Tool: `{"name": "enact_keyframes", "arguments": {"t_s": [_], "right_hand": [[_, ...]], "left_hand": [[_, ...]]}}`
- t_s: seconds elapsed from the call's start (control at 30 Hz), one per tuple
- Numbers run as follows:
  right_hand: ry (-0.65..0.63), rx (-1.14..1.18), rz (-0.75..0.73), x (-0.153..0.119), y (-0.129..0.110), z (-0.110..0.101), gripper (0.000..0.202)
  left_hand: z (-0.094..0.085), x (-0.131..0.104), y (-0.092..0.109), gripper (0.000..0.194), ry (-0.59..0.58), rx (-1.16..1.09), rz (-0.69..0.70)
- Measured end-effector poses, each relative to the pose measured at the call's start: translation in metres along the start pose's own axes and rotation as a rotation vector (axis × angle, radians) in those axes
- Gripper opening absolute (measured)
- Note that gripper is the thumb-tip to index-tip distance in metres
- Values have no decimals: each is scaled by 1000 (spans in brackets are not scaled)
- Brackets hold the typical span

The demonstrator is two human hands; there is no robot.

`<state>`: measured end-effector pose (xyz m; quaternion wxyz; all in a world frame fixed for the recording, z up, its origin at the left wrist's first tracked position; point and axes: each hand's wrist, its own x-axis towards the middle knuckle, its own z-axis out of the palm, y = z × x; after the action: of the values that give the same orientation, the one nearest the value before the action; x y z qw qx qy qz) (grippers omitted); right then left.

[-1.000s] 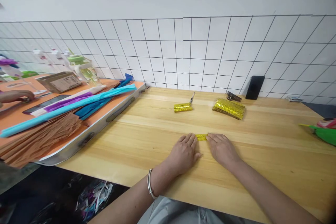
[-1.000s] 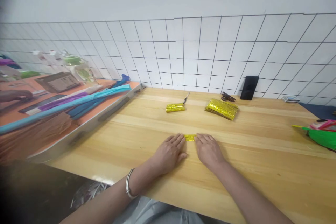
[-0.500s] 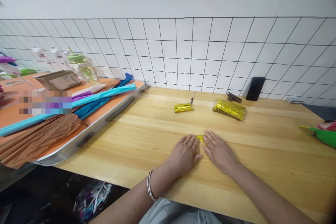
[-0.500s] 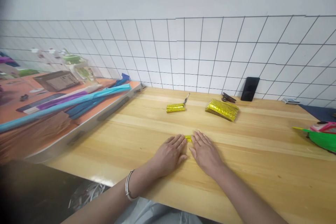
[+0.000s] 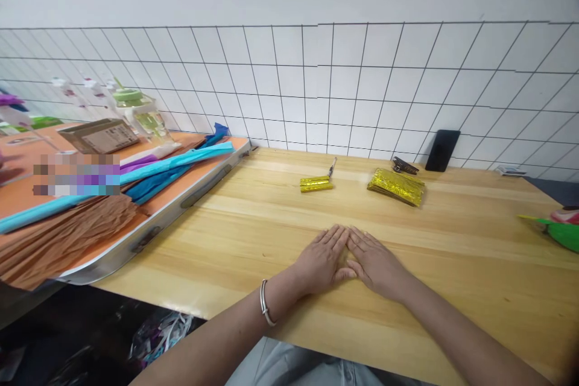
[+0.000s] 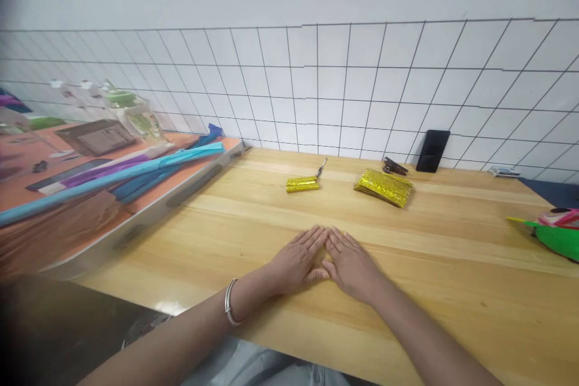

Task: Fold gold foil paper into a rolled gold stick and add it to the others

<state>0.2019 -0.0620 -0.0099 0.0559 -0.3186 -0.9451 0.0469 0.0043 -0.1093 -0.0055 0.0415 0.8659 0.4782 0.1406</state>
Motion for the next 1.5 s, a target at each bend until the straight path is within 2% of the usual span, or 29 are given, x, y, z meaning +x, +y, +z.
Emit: {"name": "enact_keyframes", "arguments": {"t_s": [0.13, 0.3, 0.57, 0.83, 0.93, 1.0, 1.13, 1.3, 1.5], "right_hand": [[-28, 10, -7, -1, -1, -6, 59], [-34, 28, -28, -4, 7, -9, 55], [-13, 67, -41, -12, 24, -12, 50], [35, 72, -54, -15, 60, 20, 57], [36, 55, -68, -17, 67, 26, 57], [34, 40, -57, -17, 66, 25, 55], [17, 16, -22, -15, 55, 15, 53], [4, 25, 9, -15, 43, 5, 51], [7, 41, -11, -18, 43, 4, 50]], "left_hand": [[-2, 0, -5, 86, -49, -20, 48], [-14, -11, -16, 80, -95, 8, 81], [-17, -18, -21, 66, -51, 17, 28], [-17, -22, -27, 46, 63, 44, 0], [-15, -21, -30, 38, 86, 26, -10], [-15, -17, -30, 34, 78, -8, -36], [-18, -1, -29, 27, 22, -71, -180], [-19, 23, -36, 23, -21, -96, -259], [-27, 48, -44, 31, -204, -132, -346]]}}
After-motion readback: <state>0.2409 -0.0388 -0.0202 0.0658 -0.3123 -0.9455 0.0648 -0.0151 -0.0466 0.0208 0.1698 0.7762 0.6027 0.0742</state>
